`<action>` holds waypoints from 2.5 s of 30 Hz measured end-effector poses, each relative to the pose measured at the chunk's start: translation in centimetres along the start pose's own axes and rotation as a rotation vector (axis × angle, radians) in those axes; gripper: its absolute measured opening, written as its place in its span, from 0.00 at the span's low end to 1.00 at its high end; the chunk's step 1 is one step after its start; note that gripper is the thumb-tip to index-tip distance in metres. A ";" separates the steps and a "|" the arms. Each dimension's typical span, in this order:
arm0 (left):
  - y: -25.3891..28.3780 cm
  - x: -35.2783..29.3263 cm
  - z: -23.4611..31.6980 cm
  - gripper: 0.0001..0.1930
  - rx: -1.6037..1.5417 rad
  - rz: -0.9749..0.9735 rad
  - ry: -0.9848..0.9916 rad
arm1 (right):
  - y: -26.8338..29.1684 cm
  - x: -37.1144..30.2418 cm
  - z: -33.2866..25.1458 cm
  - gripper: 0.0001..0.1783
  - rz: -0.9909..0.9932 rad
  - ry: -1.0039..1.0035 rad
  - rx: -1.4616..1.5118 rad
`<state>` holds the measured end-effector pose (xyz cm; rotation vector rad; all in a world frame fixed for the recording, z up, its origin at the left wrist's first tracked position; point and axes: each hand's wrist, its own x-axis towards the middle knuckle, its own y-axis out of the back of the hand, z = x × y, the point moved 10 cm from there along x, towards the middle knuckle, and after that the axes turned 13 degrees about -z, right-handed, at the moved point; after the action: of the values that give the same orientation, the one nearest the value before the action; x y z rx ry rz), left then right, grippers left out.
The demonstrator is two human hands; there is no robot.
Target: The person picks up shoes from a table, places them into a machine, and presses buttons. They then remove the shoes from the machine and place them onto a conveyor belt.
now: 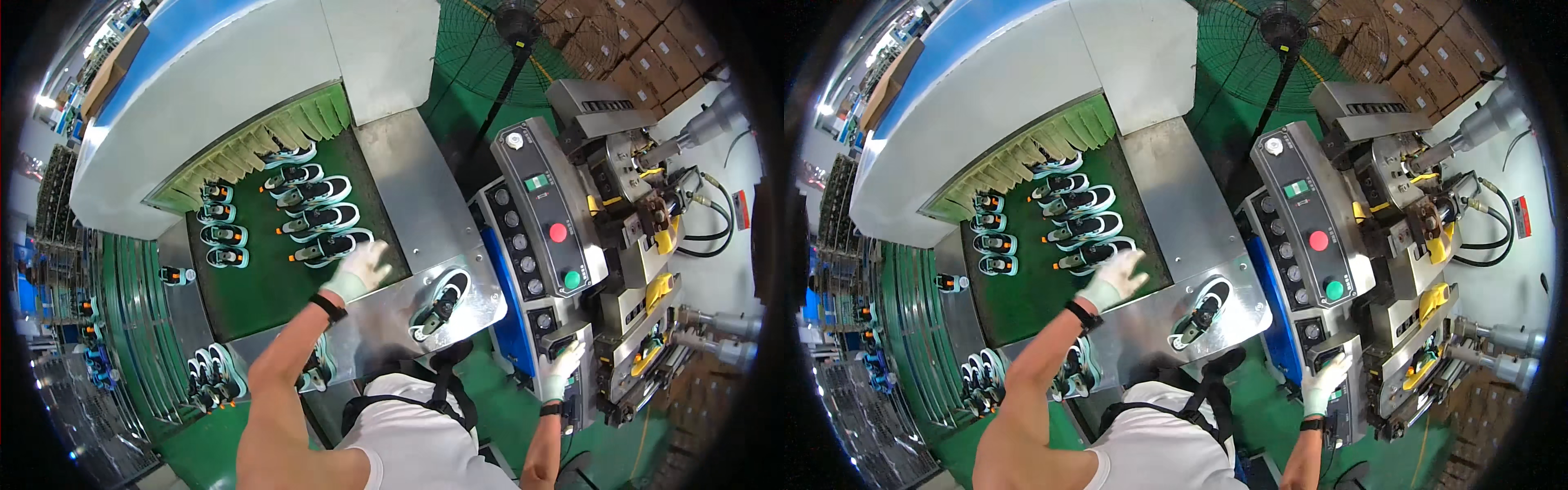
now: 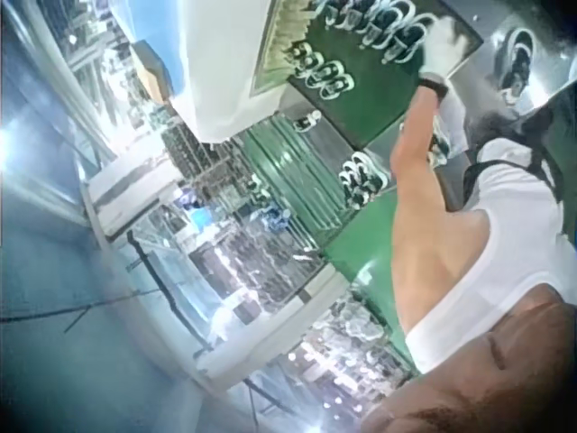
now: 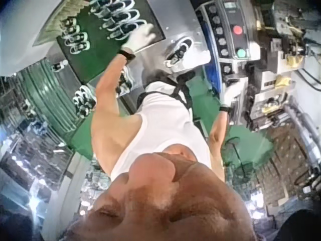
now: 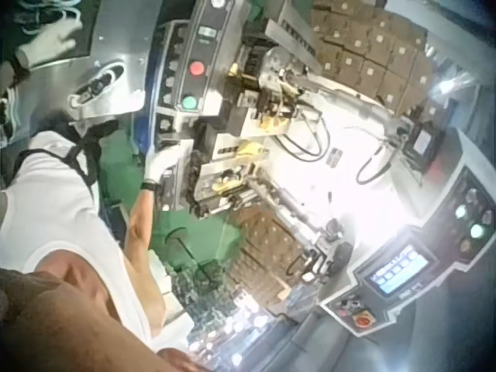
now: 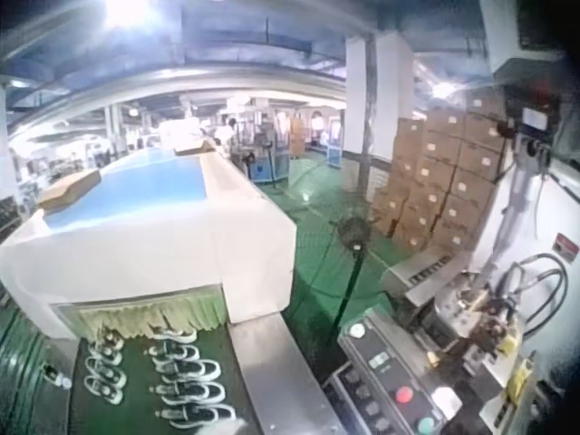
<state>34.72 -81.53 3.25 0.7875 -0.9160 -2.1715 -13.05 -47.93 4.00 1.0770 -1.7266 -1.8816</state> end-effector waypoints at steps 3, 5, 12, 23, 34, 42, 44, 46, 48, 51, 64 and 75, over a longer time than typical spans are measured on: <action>5.0 1.0 -7.9 0.32 0.227 0.030 0.192 | 2.3 -3.7 -2.4 0.56 0.167 0.237 0.124; 2.0 1.1 -13.8 0.35 0.396 -0.220 0.346 | 1.4 -6.1 -4.2 0.53 0.051 0.155 0.154; -0.9 1.9 -14.6 0.27 0.271 -0.329 0.323 | -10.3 -12.9 -4.8 0.49 -0.418 -0.083 0.479; 1.4 -3.7 12.2 0.36 -0.809 -0.358 -0.210 | -3.4 -7.7 -22.3 0.32 -0.830 0.212 1.609; 2.5 4.5 34.1 0.23 -0.735 -0.174 -0.633 | 6.2 -5.6 -14.6 0.41 -0.703 0.426 2.468; -3.2 9.0 39.0 0.19 -0.690 -0.195 -0.482 | 10.3 -4.3 -1.6 0.37 -0.361 0.573 2.553; -2.7 10.2 40.3 0.19 -0.661 -0.179 -0.477 | 12.8 -3.0 -0.9 0.39 -0.316 0.564 2.555; -1.8 11.3 40.9 0.20 -0.650 -0.156 -0.470 | 14.8 -1.9 -0.9 0.43 -0.300 0.490 2.612; -0.9 12.0 41.3 0.21 -0.623 -0.141 -0.460 | 16.8 -1.5 -1.2 0.41 -0.266 0.557 2.697; -0.6 12.7 40.4 0.21 -0.621 -0.126 -0.456 | 15.3 -1.1 -1.1 0.40 -0.255 0.573 2.783; -4.1 10.1 32.3 0.21 -0.705 -0.209 -0.305 | 15.0 -2.0 -3.8 0.44 -0.170 0.466 2.630; -3.2 10.4 31.5 0.21 -0.713 -0.181 -0.326 | 15.0 -3.4 -5.5 0.40 -0.267 0.428 2.641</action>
<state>4.62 -75.38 16.08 0.1708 -0.1583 -2.5789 -10.10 -51.94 19.57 1.6604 -2.7799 1.8684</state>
